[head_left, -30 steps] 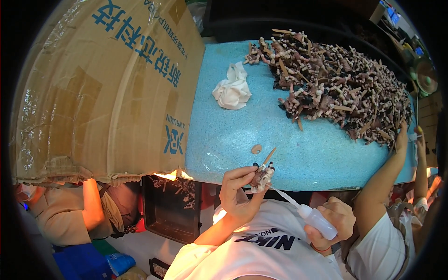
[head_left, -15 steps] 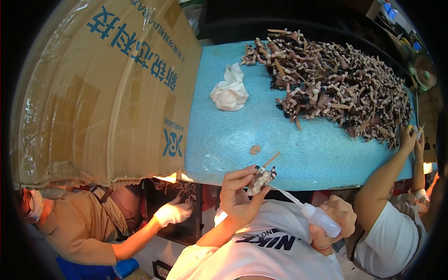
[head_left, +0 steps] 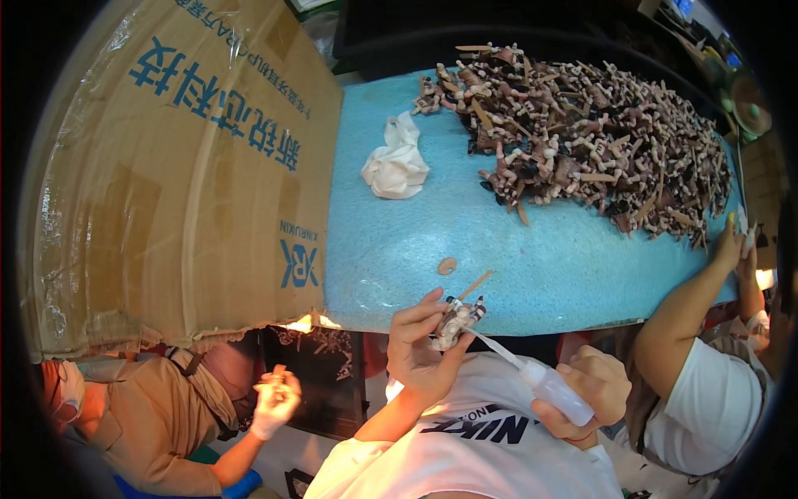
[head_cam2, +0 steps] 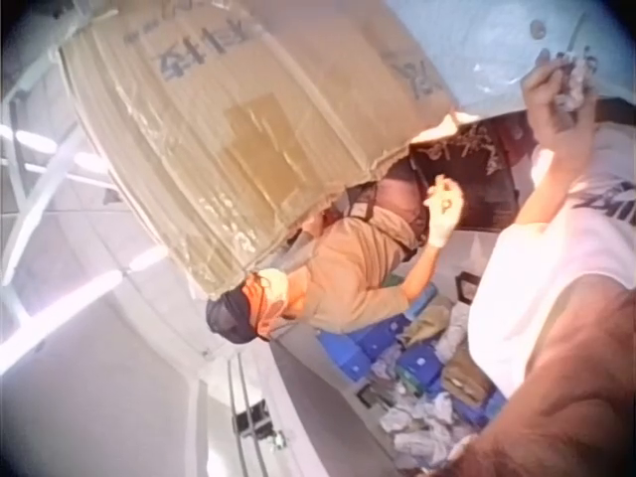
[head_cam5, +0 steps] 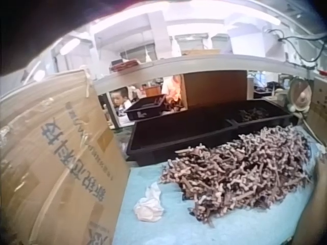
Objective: The person applies glue from a glue bottle to small plastic figurine parts and assembles them by hand.
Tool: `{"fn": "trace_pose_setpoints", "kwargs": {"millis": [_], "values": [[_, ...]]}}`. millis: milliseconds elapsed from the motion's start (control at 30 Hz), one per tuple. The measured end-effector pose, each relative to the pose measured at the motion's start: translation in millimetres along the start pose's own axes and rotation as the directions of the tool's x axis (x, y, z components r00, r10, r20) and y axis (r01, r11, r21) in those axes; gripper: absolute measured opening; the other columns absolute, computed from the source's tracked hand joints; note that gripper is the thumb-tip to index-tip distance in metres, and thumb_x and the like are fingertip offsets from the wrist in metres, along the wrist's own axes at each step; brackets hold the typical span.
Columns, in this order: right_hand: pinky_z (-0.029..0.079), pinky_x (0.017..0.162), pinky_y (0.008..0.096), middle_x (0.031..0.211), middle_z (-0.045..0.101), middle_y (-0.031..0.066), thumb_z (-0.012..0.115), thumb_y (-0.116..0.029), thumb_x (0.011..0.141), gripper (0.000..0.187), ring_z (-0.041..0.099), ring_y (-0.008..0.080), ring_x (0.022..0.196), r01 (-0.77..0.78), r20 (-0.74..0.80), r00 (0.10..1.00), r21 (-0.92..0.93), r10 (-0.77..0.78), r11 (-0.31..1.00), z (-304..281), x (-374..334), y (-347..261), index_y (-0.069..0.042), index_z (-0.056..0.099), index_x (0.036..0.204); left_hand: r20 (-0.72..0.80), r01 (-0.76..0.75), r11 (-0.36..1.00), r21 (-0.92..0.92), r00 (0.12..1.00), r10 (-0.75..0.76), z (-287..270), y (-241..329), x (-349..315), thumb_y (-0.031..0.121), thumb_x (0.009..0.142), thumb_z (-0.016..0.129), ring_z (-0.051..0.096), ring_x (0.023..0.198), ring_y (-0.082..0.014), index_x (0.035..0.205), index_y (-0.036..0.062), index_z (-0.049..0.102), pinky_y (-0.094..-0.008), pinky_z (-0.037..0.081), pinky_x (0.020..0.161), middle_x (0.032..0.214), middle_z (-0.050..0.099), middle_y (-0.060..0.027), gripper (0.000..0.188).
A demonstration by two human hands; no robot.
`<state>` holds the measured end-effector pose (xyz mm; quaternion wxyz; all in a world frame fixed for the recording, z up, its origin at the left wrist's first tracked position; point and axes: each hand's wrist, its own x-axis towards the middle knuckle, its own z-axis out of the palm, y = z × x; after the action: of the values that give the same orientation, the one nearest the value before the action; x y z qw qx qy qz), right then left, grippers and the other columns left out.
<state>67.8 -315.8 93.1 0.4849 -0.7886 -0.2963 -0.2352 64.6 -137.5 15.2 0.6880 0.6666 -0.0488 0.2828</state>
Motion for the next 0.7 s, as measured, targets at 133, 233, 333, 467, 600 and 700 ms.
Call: {"fn": "trace_pose_setpoints", "kwargs": {"millis": [133, 233, 333, 467, 600, 700], "values": [[0.031, 0.033, 0.0251, 0.053, 0.048, 0.0052, 0.080, -0.021, 0.058, 0.043, 0.042, 0.0155, 0.037, -0.016, 0.019, 1.000, 0.007, 0.016, 1.000, -0.4, -0.7, -0.5, -0.001, 0.056, 0.087, -0.011, 0.007, 1.000, -0.019, 1.000, -0.008, 0.2, -1.8, -1.0, -0.007, 0.064, 0.072, 0.057, 0.096, -0.0234, 0.099, 0.0009, 0.050, -0.0502, 0.040, 0.094, 0.101, 0.052, -0.0152, 0.042], [0.031, 0.033, 0.0250, 0.052, 0.048, 0.0052, 0.081, -0.021, 0.057, 0.043, 0.042, 0.0155, 0.037, -0.008, 0.001, 1.000, -0.029, 0.008, 1.000, -0.1, 0.7, -1.6, -0.001, 0.056, 0.086, -0.011, 0.001, 1.000, -0.013, 1.000, -0.001, 0.3, -1.1, -0.4, -0.006, 0.064, 0.071, 0.057, 0.095, -0.0233, 0.099, 0.0011, 0.050, -0.0506, 0.040, 0.094, 0.100, 0.052, -0.0148, 0.041], [0.031, 0.033, 0.0249, 0.053, 0.048, 0.0052, 0.081, -0.022, 0.058, 0.043, 0.042, 0.0157, 0.037, -0.007, -0.001, 1.000, 0.005, 0.007, 1.000, 0.5, -1.0, -0.1, 0.000, 0.056, 0.086, -0.012, 0.005, 1.000, -0.022, 1.000, -0.005, 1.0, 0.1, 0.2, -0.006, 0.065, 0.071, 0.057, 0.095, -0.0229, 0.099, 0.0014, 0.050, -0.0506, 0.040, 0.094, 0.100, 0.052, -0.0145, 0.041], [0.031, 0.033, 0.0251, 0.053, 0.049, 0.0058, 0.080, -0.022, 0.059, 0.041, 0.042, 0.0161, 0.037, -0.003, -0.080, 0.997, 0.049, 0.007, 0.999, 1.8, -6.2, 4.6, 0.000, 0.056, 0.085, -0.003, 0.009, 0.999, -0.042, 1.000, -0.009, 1.2, 1.0, 0.1, -0.005, 0.065, 0.072, 0.057, 0.095, -0.0225, 0.100, 0.0019, 0.051, -0.0512, 0.039, 0.095, 0.100, 0.052, -0.0137, 0.042], [0.030, 0.033, 0.0252, 0.053, 0.049, 0.0063, 0.079, -0.021, 0.059, 0.039, 0.042, 0.0162, 0.037, -0.007, -0.091, 0.996, 0.036, 0.010, 0.999, 2.2, -6.3, 5.2, 0.000, 0.056, 0.083, 0.003, 0.012, 0.999, -0.051, 1.000, -0.012, 1.3, 1.3, -0.5, -0.005, 0.065, 0.072, 0.057, 0.095, -0.0219, 0.101, 0.0020, 0.050, -0.0517, 0.038, 0.095, 0.101, 0.051, -0.0131, 0.042], [0.030, 0.033, 0.0252, 0.053, 0.048, 0.0061, 0.079, -0.021, 0.059, 0.039, 0.041, 0.0162, 0.037, -0.014, -0.078, 0.997, 0.031, 0.017, 0.999, 2.5, -4.8, 5.0, 0.000, 0.056, 0.082, 0.009, 0.023, 0.998, -0.066, 1.000, -0.022, 0.3, -0.7, -2.5, -0.005, 0.066, 0.072, 0.057, 0.095, -0.0213, 0.102, 0.0022, 0.050, -0.0518, 0.037, 0.096, 0.102, 0.051, -0.0132, 0.043]]}}
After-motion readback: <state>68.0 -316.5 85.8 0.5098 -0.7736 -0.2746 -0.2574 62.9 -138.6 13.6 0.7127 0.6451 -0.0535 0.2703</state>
